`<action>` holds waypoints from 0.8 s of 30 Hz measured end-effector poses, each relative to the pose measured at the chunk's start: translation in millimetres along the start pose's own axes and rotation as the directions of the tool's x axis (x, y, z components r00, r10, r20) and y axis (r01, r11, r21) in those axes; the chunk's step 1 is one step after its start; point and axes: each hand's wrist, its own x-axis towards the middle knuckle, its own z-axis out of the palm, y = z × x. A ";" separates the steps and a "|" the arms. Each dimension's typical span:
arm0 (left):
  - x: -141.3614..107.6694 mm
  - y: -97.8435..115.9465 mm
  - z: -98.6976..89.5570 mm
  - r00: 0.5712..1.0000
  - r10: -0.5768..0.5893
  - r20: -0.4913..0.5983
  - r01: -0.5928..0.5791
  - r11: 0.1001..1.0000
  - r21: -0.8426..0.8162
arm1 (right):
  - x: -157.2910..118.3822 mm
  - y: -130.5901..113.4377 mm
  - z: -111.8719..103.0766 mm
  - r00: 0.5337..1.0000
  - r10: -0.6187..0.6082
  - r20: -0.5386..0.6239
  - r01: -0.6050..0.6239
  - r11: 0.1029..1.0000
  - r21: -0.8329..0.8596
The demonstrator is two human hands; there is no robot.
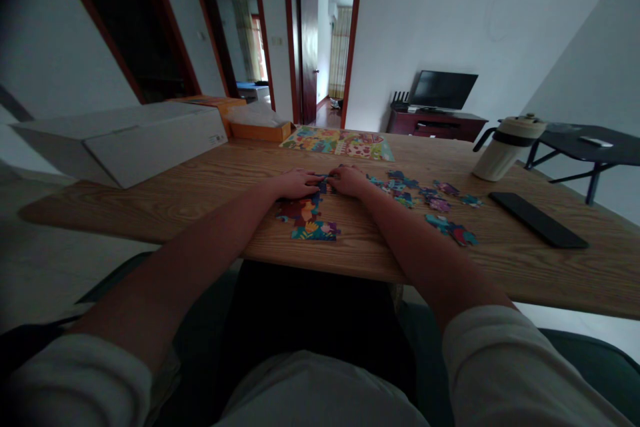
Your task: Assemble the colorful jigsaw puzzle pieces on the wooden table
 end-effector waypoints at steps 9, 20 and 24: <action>-3.4 3.3 -3.6 1.000 -0.016 -0.013 0.016 1.000 0.001 | 3.3 -13.2 0.1 0.986 0.164 0.017 -0.165 0.985 0.055; -4.1 0.5 -2.7 0.997 -0.063 -0.034 0.060 0.996 -0.070 | 1.6 -12.7 -6.9 0.990 0.123 0.069 -0.125 0.992 0.019; -7.6 -0.9 -2.8 0.995 -0.064 -0.071 0.059 0.995 -0.079 | 1.7 -12.5 -5.2 0.989 0.138 0.049 -0.138 0.990 0.009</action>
